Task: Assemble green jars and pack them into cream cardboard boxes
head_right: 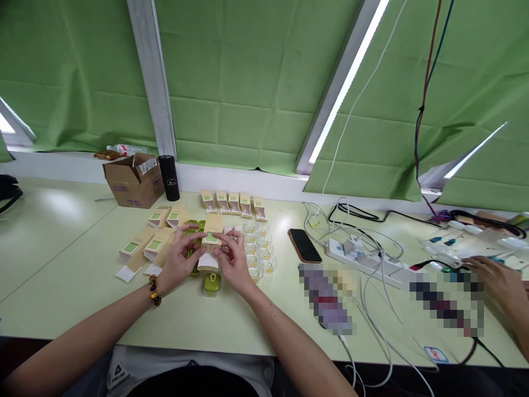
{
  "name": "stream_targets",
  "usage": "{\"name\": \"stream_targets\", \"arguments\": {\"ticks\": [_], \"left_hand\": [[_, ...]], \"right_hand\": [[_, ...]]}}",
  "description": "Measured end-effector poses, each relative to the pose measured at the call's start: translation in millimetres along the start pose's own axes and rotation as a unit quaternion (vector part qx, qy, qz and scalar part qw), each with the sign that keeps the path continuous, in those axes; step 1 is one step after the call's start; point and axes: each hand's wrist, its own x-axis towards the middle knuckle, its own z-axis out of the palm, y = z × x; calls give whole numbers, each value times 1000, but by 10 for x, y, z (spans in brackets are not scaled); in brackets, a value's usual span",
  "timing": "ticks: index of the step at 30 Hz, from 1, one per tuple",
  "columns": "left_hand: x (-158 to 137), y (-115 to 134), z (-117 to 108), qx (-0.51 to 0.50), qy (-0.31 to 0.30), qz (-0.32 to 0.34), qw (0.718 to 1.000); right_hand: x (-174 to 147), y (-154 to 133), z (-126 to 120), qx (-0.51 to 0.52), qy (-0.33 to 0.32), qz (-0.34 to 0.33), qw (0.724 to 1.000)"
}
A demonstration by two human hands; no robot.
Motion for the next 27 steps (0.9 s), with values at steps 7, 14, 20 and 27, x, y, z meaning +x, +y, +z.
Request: {"name": "stream_targets", "arguments": {"ticks": [7,14,20,27], "left_hand": [[-22,58,-56,-25,-65,5,998],[-19,97,-80,-38,-138,44,989],[-23,97,-46,-84,-87,-1,993],[-13,114,-23,-85,-45,2,995]], "right_hand": [[23,-40,-22,6,19,8,1000],[50,-61,-41,-4,39,8,999],[12,-32,-37,-2,-2,-19,1000],[-31,-47,-70,-50,-40,-31,997]]}}
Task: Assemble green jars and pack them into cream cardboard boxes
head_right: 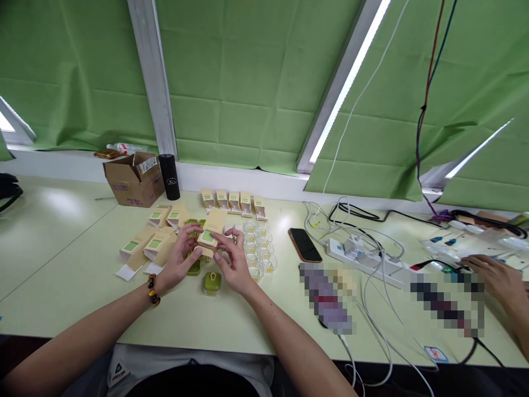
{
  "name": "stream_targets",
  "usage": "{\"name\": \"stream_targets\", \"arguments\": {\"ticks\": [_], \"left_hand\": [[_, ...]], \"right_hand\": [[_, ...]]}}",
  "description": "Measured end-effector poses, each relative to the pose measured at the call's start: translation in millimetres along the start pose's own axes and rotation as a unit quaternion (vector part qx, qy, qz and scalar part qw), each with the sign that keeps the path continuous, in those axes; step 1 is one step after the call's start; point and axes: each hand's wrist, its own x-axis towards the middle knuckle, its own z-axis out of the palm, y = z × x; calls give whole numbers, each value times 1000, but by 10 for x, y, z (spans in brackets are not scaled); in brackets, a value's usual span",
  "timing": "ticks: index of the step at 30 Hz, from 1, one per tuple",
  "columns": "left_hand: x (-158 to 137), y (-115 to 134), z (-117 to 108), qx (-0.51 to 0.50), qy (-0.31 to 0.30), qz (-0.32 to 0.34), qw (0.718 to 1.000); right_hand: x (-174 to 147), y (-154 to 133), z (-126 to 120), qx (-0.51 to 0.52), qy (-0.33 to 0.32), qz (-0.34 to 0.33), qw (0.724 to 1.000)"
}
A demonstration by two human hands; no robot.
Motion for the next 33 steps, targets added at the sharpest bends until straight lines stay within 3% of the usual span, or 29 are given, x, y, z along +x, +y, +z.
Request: {"name": "stream_targets", "arguments": {"ticks": [12,33], "left_hand": [[6,-2,15,17,23,-4,1000],[5,-13,18,55,28,27,998]], "right_hand": [[10,-32,24,11,-12,-19,1000],[14,34,63,21,29,-10,999]]}}
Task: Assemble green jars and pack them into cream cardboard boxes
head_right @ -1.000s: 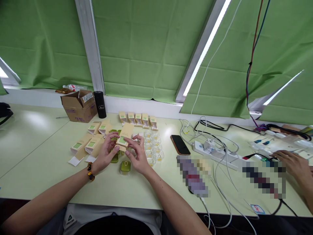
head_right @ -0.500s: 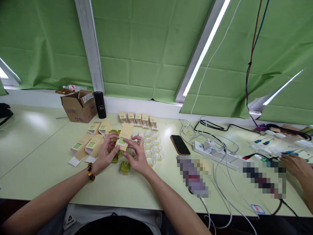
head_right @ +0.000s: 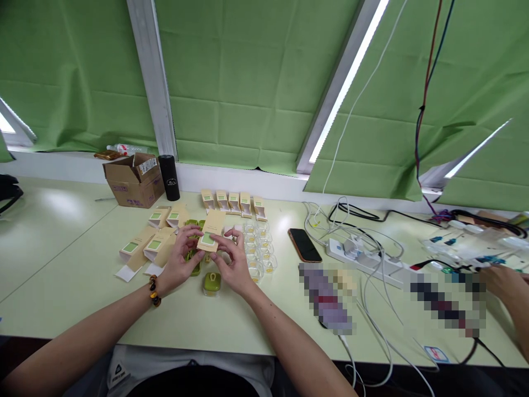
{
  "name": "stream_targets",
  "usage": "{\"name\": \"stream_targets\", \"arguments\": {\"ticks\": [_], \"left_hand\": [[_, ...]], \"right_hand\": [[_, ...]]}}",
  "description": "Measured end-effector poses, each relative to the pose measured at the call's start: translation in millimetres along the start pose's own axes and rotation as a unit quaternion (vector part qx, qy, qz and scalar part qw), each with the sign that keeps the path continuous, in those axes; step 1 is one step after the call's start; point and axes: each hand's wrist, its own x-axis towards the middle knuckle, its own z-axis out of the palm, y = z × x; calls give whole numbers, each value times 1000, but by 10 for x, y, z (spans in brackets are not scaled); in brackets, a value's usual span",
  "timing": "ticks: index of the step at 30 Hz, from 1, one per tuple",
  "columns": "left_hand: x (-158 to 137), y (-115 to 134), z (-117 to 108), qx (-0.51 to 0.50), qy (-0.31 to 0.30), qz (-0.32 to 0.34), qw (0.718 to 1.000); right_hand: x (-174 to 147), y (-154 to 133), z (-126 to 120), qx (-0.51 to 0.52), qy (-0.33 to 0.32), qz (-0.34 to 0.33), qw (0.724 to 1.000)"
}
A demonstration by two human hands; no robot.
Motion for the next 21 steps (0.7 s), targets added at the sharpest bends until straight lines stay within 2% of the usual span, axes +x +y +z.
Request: {"name": "stream_targets", "arguments": {"ticks": [8,15,21], "left_hand": [[-10,-48,36,13,18,11,1000],[-10,-65,27,74,20,42,996],[-5,-63,3,173,11,92,981]], "right_hand": [[0,1,9,3,14,14,1000],[-4,-14,2,-24,10,23,999],[-20,-68,-14,-128,-24,-45,990]]}}
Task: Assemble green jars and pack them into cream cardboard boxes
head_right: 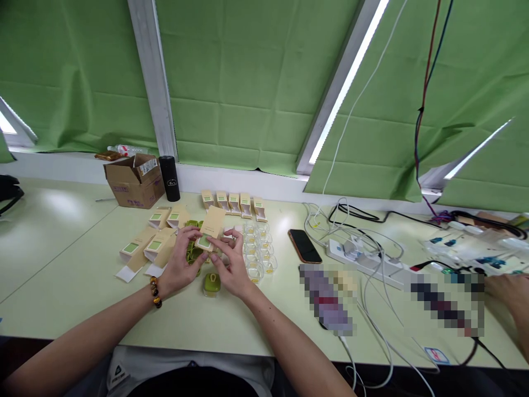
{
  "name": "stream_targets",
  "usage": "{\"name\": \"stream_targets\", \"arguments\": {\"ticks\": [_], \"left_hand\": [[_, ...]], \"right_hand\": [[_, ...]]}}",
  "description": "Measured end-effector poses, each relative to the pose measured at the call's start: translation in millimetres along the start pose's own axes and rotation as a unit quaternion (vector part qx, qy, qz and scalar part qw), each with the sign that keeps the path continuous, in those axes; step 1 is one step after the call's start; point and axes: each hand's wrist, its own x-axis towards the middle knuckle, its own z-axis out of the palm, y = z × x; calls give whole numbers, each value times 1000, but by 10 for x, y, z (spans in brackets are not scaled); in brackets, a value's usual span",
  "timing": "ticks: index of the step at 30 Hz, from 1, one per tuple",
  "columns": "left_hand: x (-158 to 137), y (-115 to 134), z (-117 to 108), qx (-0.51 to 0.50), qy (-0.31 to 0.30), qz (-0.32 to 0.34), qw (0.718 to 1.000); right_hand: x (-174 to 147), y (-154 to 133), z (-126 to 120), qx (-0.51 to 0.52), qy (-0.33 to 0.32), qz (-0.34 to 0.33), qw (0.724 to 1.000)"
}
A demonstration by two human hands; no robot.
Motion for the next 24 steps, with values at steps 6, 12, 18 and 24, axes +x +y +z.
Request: {"name": "stream_targets", "arguments": {"ticks": [6,12,18,24], "left_hand": [[-19,-31,29,-32,31,-45,998],[51,-64,14,-282,24,-150,947],[63,-78,-5,-418,-5,-202,886],[24,-92,-2,-338,-53,-221,913]], "right_hand": [[-43,-38,-33,-170,-60,-113,977],[-49,-34,-28,-113,0,-114,987],[7,-42,30,73,58,30,995],[27,-71,40,130,53,112,984]]}}
